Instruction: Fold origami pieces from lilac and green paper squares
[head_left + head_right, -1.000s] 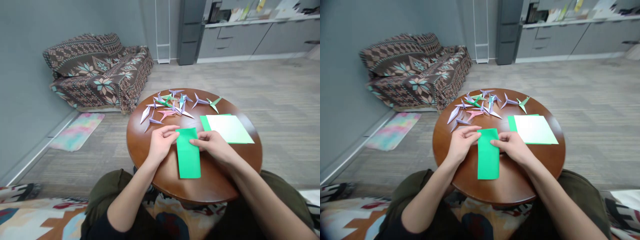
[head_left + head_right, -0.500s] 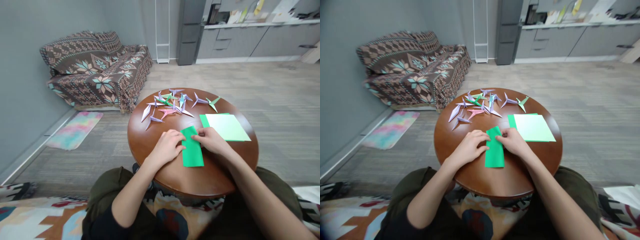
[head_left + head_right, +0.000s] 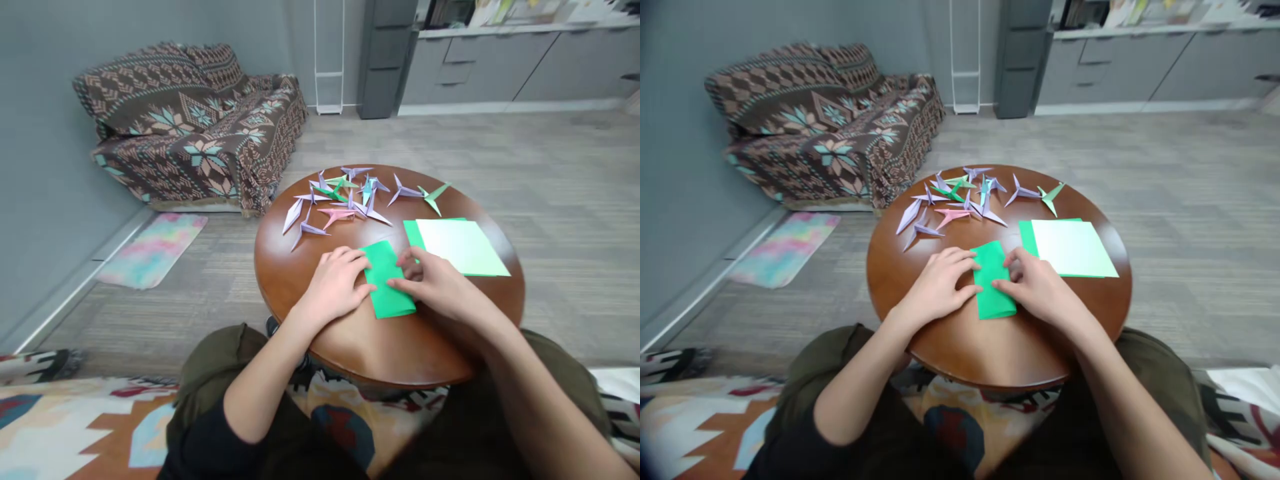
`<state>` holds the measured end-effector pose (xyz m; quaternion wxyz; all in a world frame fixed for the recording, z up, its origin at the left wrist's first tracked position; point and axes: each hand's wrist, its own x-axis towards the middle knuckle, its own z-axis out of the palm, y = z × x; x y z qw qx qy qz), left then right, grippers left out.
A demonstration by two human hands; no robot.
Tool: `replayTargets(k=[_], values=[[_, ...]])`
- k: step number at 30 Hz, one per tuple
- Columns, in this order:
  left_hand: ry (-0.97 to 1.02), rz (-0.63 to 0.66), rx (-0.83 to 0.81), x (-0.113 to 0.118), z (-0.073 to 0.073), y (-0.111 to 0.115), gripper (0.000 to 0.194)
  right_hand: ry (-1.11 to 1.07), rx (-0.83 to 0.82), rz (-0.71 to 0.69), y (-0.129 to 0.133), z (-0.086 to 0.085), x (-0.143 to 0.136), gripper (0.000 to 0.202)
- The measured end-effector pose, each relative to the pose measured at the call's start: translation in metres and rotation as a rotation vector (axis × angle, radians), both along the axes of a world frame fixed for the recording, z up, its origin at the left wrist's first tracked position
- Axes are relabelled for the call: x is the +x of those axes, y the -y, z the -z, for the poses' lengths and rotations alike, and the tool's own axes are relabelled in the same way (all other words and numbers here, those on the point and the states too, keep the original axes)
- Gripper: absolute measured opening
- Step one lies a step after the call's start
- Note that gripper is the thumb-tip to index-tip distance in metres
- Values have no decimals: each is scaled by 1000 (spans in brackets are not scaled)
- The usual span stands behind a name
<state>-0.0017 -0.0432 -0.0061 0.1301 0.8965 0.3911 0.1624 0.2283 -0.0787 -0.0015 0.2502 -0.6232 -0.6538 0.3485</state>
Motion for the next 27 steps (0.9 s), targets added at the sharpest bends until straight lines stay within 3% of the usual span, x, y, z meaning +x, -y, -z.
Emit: replayTargets(k=[9,27], values=[[1,16,-5,0,-2,1,41,-212,-132,-133,0,-2,14,35],[-10,14,8,1,-2,3,43,-152,-189,-91,-1,-6,14,31]])
